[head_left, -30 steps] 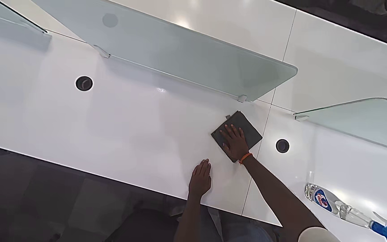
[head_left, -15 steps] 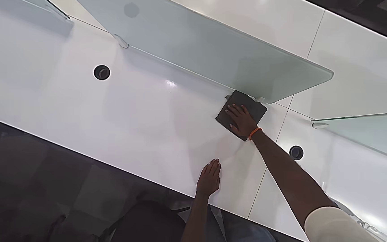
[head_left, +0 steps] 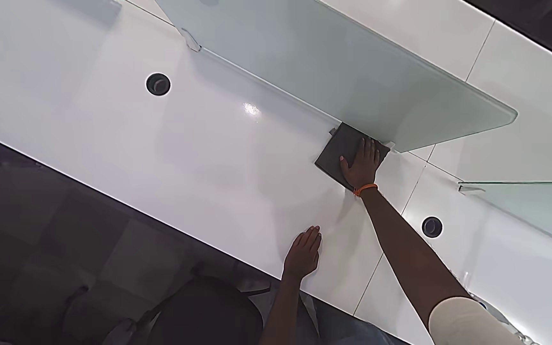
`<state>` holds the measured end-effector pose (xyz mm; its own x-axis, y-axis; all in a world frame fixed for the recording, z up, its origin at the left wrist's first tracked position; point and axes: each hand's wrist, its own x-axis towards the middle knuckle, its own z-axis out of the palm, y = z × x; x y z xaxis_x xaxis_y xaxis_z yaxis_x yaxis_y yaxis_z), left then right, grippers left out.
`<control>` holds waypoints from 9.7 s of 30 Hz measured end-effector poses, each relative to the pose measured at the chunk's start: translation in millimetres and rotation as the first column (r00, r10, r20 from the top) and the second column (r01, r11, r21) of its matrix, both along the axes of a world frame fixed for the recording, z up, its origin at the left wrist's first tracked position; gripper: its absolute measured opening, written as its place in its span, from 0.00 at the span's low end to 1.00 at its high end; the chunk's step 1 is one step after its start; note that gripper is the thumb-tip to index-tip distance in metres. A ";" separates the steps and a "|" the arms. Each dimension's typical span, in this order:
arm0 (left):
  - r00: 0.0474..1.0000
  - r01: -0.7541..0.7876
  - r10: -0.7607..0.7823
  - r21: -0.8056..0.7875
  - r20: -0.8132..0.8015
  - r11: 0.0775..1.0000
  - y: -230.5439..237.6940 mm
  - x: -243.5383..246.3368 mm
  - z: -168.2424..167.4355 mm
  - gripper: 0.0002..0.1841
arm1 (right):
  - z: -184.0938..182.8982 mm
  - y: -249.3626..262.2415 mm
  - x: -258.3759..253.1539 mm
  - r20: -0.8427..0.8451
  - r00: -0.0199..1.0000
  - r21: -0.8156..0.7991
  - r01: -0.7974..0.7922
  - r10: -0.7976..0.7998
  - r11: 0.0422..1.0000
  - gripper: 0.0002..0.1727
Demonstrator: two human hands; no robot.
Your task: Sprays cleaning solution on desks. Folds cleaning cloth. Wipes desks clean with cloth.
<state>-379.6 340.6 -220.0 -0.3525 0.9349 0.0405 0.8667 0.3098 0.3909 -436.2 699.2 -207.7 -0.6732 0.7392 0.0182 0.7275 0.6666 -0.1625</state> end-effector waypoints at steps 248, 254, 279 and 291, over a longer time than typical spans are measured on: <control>0.999 -0.033 0.033 -0.012 0.037 0.999 -36.9 -135.6 -10.3 0.29 | 37.9 -3.2 -12.1 0.159 0.977 -0.056 0.152 -0.141 0.987 0.36; 0.995 -0.040 0.040 0.002 0.087 0.999 -35.5 -135.3 -7.0 0.28 | 33.9 -23.6 -59.7 0.159 0.945 -0.068 0.300 -0.286 0.952 0.35; 0.994 -0.018 0.013 0.042 0.110 0.999 -38.2 -135.5 -12.6 0.30 | 10.3 -85.2 -81.9 -0.090 0.877 -0.124 -0.480 0.472 0.868 0.24; 0.769 -0.614 0.399 0.403 0.500 0.678 -108.4 -145.4 1.6 0.21 | 3.2 -245.2 -40.7 -0.131 0.823 -0.106 -0.565 0.552 0.818 0.25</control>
<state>-525.0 232.2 -218.4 -0.8526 0.4683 0.2320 0.4062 0.3146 0.8579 -476.9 454.0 -204.6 -0.9714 0.2358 0.0275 0.2143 0.9208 -0.3259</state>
